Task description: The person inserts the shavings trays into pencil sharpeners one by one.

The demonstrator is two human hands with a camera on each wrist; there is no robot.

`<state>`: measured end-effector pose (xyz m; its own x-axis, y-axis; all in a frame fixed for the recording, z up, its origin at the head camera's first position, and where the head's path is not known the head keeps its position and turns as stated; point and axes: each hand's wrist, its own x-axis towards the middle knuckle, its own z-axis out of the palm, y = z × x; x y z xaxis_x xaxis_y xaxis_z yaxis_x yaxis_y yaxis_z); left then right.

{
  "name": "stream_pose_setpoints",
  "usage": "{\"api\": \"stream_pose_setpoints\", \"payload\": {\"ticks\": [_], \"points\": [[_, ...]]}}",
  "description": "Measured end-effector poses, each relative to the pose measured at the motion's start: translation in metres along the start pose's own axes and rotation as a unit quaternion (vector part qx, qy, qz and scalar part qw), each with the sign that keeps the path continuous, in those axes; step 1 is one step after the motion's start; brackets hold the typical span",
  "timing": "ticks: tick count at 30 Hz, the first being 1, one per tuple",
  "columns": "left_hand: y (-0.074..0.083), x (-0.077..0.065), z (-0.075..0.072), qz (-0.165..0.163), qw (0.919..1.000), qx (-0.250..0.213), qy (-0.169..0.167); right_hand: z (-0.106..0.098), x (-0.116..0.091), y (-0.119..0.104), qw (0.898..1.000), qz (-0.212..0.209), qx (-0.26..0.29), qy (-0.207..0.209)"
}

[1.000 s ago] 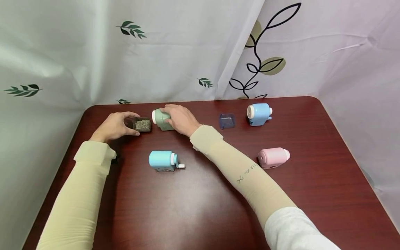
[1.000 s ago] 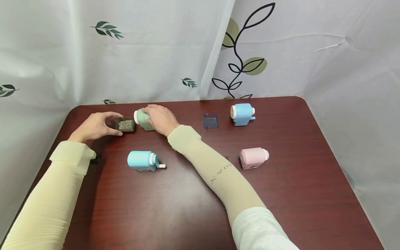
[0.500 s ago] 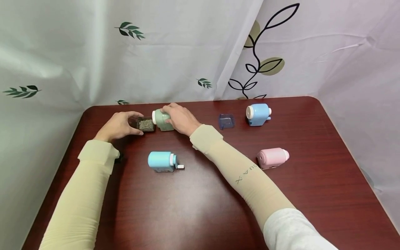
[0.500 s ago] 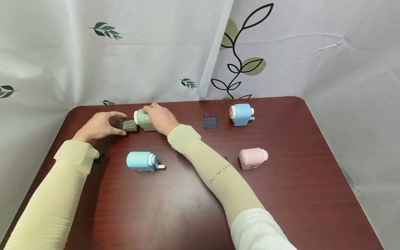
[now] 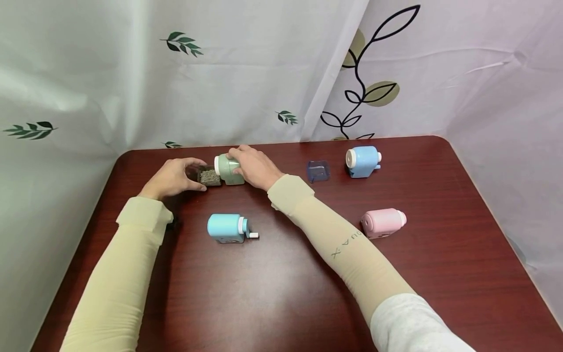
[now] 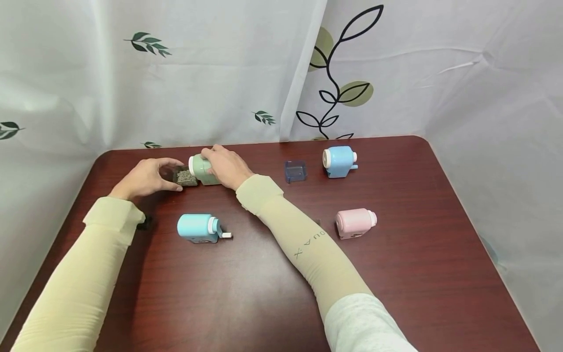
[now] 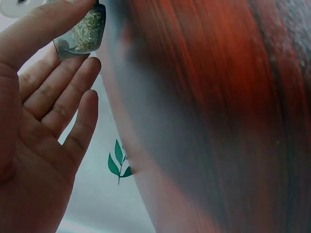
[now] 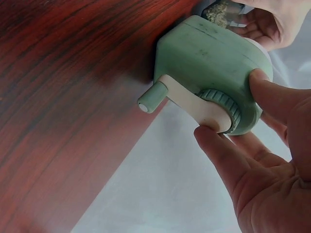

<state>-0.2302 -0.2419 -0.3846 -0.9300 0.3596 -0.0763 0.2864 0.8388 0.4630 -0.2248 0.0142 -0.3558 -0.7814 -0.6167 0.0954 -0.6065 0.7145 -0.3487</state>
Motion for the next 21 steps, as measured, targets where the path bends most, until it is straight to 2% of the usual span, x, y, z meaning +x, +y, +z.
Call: {"api": "stream_pose_setpoints", "payload": {"ticks": [21], "points": [[0.0098, 0.0089, 0.0055, -0.004, 0.9999, -0.001, -0.011, 0.0003, -0.0007, 0.0011, 1.0, 0.004, 0.003, -0.003]]}}
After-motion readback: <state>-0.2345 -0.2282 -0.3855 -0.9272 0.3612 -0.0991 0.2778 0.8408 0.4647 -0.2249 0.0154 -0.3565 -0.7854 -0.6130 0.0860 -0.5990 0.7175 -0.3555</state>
